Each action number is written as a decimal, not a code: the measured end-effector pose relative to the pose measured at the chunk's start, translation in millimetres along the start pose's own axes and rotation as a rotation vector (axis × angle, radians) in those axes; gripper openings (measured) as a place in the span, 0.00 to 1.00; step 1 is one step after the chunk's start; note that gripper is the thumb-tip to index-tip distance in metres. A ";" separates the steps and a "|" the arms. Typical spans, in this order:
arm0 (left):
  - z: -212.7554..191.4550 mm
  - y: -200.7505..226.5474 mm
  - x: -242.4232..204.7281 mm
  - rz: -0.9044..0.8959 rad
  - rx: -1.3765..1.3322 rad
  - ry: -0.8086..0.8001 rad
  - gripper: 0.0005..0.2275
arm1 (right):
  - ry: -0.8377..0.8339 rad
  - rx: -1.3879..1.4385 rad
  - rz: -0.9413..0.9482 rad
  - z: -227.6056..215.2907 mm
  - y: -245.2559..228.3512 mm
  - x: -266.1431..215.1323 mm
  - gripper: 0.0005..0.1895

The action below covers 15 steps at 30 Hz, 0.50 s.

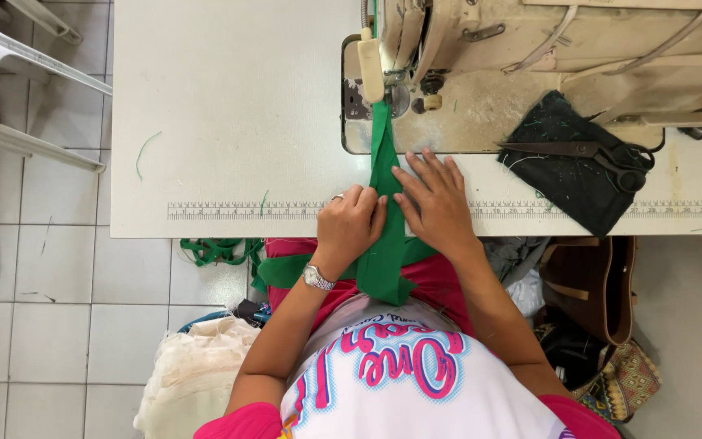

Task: Folding and sewing green fabric strips using an industrial sewing machine

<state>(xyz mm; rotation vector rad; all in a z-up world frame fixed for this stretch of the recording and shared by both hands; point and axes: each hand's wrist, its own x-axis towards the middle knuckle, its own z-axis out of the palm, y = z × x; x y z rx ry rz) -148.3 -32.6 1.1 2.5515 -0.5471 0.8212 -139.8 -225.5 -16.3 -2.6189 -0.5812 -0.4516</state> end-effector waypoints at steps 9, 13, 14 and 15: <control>-6.0 -2.9 3.2 -0.079 -0.159 -0.009 0.15 | 0.029 -0.036 -0.013 3.4 1.4 0.3 0.21; -53.8 14.0 39.4 -0.242 -0.838 0.102 0.19 | 0.030 -0.029 -0.013 5.4 3.9 0.4 0.22; -72.5 23.7 49.2 -0.226 -0.944 0.112 0.22 | 0.020 -0.025 -0.016 6.0 3.6 -2.8 0.22; -83.1 29.5 49.9 -0.232 -0.945 0.111 0.22 | 0.015 -0.024 -0.016 7.9 6.4 -2.7 0.22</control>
